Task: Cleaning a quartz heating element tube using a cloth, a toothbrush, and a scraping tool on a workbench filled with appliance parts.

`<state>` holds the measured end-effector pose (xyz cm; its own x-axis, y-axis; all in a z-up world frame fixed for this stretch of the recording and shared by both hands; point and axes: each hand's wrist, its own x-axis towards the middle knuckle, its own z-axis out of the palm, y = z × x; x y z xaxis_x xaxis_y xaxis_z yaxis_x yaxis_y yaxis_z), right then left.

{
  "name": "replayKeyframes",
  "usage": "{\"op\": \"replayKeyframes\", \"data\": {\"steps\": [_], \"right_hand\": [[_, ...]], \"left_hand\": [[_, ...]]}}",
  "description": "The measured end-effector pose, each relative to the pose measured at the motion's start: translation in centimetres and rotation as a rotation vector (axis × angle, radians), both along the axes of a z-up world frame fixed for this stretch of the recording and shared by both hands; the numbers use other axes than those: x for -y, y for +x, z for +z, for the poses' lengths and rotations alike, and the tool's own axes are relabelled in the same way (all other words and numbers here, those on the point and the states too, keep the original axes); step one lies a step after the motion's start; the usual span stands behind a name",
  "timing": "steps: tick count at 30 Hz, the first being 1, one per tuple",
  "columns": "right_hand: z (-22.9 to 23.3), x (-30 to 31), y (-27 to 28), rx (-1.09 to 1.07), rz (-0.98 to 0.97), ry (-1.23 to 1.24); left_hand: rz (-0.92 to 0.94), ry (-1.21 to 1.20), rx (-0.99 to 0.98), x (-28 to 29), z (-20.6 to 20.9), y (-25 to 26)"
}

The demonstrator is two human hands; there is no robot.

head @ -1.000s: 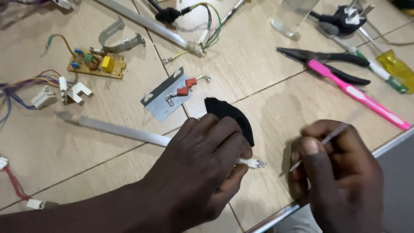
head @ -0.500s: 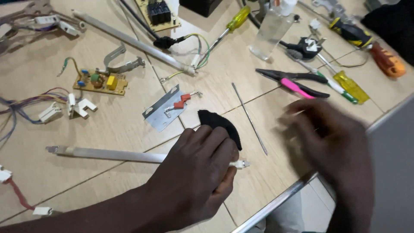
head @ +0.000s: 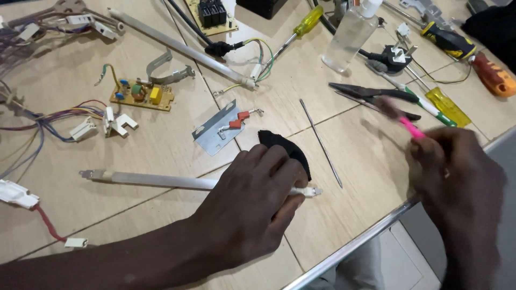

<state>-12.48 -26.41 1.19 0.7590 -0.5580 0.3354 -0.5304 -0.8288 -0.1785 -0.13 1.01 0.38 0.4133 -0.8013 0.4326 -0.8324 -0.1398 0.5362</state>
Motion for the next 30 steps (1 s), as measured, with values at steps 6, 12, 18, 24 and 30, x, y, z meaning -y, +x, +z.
{"op": "replayKeyframes", "data": {"steps": [6, 12, 18, 24, 30], "right_hand": [[1.1, -9.2, -4.5, 0.356, 0.052, 0.302], [1.7, -12.8, -4.6, 0.230, -0.278, 0.368], [-0.6, -10.6, -4.8, 0.123, -0.321, 0.586], [-7.0, -6.1, -6.8, -0.311, -0.449, 1.452], [-10.8, -6.8, -8.6, -0.348, 0.313, 0.366]], "left_hand": [[0.019, -0.005, -0.011, 0.1, 0.1, 0.2], [0.055, -0.100, -0.010, 0.1, -0.1, 0.2], [0.037, -0.120, 0.006, 0.1, 0.3, 0.1], [0.049, -0.059, 0.018, 0.3, 0.0, 0.3], [0.018, -0.049, 0.016, 0.5, 0.0, 0.5]]}}
